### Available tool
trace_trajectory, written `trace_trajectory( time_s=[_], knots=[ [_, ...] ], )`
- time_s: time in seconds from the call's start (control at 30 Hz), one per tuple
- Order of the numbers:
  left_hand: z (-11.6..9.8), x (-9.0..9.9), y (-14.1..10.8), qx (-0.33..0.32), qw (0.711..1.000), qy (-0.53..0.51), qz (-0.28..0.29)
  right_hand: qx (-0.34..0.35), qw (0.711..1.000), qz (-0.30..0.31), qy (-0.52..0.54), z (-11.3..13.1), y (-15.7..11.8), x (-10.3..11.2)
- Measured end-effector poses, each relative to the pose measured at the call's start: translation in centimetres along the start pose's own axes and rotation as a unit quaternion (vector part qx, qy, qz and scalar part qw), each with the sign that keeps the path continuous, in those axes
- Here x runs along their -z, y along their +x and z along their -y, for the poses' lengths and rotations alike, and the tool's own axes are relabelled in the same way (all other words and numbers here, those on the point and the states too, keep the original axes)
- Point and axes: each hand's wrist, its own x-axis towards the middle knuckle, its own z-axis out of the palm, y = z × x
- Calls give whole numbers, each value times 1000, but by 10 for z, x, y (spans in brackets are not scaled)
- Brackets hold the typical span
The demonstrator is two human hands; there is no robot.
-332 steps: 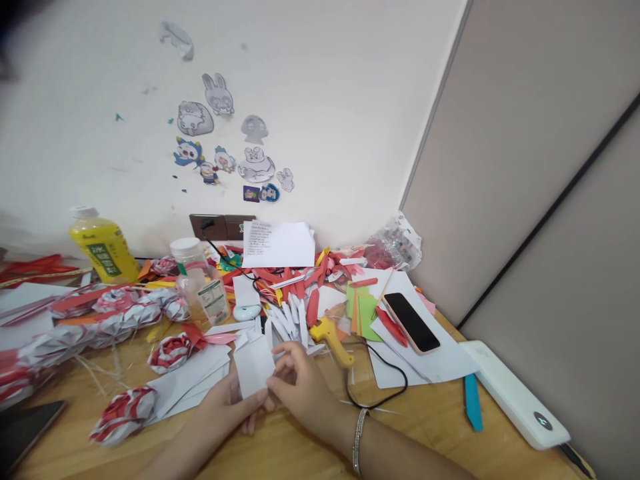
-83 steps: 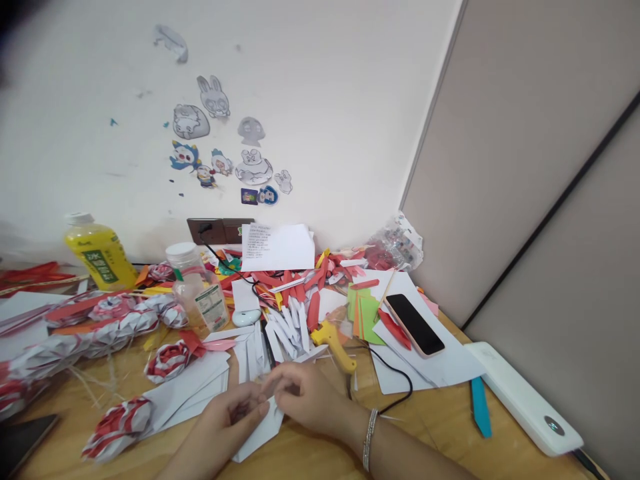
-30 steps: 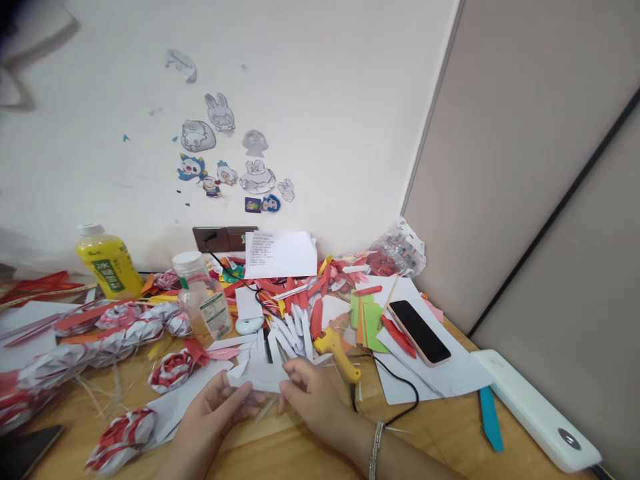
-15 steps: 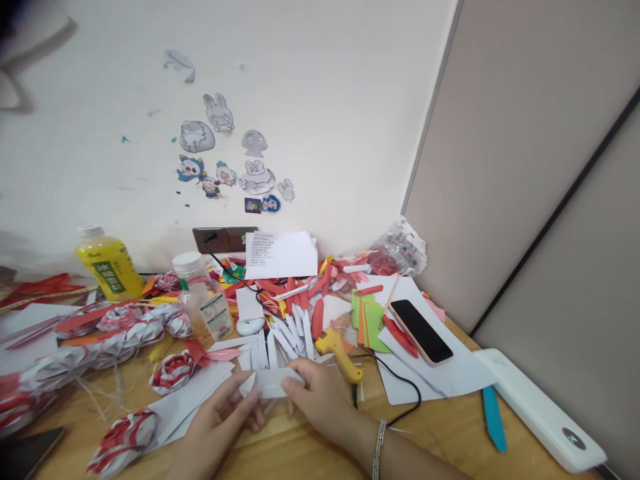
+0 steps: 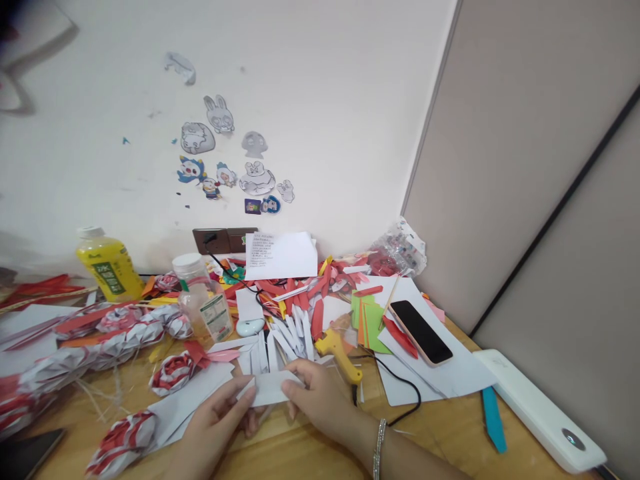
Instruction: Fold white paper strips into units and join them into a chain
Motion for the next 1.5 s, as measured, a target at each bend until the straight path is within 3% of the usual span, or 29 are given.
trace_trajectory(
  time_s=[0.4,0.73,0.93,1.07,1.23,1.5],
  knots=[
    [7,5,5,61,989,-125,40,17,998,22,48,1,0,-2],
    [3,4,4,101,984,-146,-10,6,998,1,70,-3,3,-2],
    [-4,-1,-5,88,976,-195,-33,-7,996,-24,81,-2,3,-3],
    [-6,-2,-5,103,969,-222,-12,1,997,-20,75,-1,1,-3],
    [0,0,1,92,972,-214,33,36,999,-21,30,-1,-1,-3],
    [10,-1,7,80,987,-136,37,73,997,-4,-6,2,-4,-3]
  ],
)
